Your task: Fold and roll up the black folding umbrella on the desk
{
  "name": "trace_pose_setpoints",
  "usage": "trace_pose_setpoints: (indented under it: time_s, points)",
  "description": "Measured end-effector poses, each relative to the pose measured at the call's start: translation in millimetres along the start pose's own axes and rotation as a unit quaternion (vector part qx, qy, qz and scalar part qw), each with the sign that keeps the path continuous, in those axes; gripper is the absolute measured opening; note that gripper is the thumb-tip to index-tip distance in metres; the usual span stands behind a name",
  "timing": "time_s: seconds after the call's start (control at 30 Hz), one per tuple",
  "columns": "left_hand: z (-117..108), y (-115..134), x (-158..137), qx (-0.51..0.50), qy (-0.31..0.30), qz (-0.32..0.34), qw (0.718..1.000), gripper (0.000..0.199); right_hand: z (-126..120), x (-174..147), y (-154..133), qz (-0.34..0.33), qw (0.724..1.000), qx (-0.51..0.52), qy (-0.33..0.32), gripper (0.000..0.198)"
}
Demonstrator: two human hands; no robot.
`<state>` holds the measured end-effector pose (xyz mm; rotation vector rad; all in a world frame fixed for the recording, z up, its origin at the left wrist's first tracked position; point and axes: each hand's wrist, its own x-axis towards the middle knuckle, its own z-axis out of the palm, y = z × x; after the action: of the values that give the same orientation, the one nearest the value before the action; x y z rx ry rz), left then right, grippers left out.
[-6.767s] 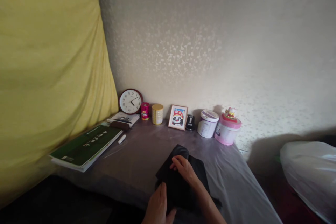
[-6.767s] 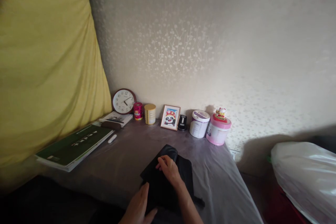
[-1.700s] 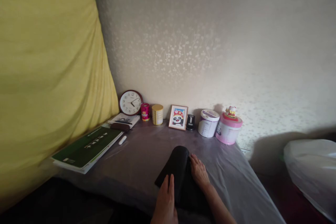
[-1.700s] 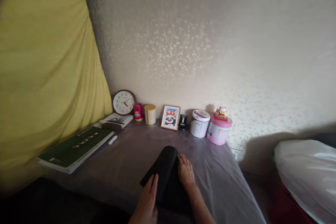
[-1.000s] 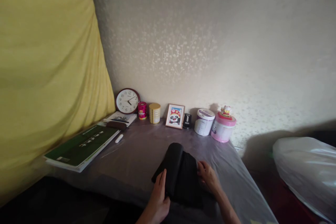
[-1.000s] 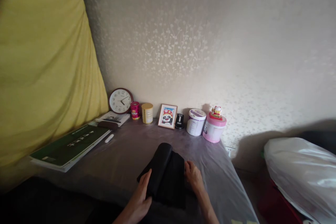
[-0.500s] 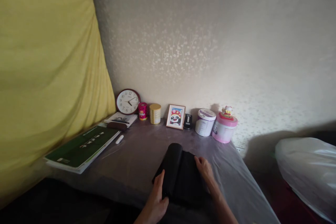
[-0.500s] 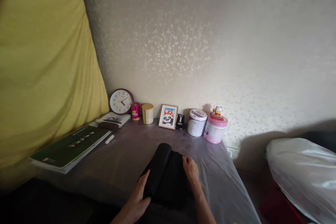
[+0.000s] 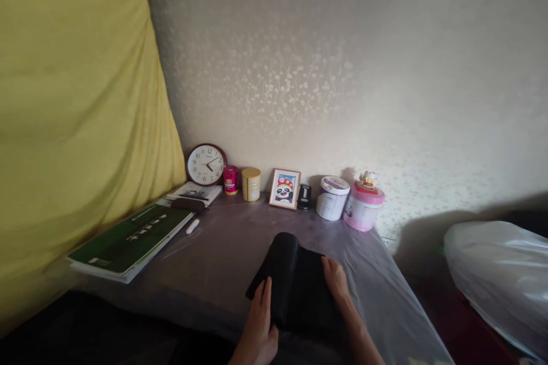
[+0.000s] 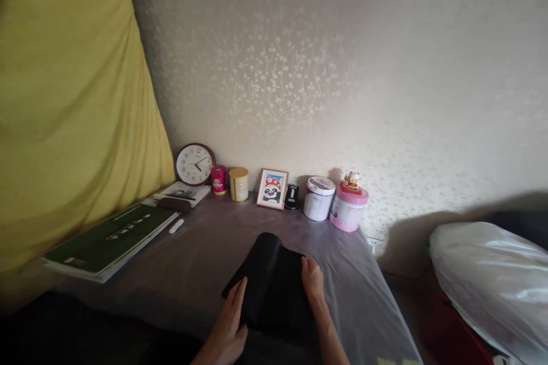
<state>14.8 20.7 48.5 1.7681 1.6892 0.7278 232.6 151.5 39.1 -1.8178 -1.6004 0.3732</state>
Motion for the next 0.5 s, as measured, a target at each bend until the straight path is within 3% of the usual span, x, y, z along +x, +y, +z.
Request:
trace_pose_setpoints:
  time_s: [0.27, 0.5]
  points:
    - [4, 6, 0, 0.075, -0.006, -0.01, 0.997, 0.091, -7, 6, -41, -0.032, 0.99, 0.136, 0.007, 0.046]
    - [13, -4, 3, 0.072, 0.012, 0.001, 0.997, 0.095, 22, 18, -84, -0.038, 0.985, 0.166, 0.007, 0.042]
